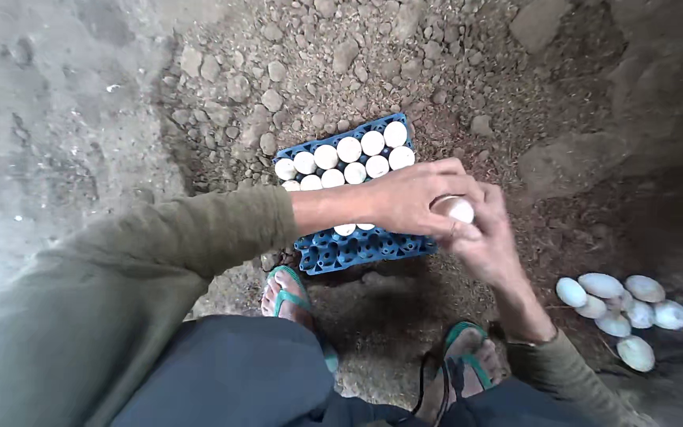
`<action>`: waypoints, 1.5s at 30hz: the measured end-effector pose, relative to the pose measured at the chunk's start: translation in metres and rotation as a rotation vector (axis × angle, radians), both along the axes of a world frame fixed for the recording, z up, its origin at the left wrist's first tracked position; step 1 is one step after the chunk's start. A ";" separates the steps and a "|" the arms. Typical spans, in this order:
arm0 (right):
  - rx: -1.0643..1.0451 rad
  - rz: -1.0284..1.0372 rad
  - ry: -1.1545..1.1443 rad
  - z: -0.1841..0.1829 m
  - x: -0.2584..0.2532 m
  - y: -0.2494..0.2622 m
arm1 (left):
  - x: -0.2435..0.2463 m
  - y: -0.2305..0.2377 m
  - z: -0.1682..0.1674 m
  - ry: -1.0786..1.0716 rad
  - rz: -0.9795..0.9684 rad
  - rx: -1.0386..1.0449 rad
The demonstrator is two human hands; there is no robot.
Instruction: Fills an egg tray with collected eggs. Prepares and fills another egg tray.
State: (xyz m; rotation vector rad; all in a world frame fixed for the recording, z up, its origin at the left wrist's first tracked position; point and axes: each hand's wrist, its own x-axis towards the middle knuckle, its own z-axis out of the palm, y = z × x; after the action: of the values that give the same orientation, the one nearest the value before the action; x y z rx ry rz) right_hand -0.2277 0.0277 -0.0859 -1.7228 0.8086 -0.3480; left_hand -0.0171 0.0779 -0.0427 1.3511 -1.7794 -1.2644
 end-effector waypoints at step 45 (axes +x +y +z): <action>-0.653 0.782 -0.440 -0.075 0.137 0.179 | 0.087 0.236 -0.057 -0.017 0.717 0.848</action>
State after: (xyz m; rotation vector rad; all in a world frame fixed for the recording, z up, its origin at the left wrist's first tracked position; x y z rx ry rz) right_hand -0.0908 0.2066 -0.1605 -2.2853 -0.3675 -0.4470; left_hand 0.0699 0.3142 -0.1000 2.1687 -0.5757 -1.5957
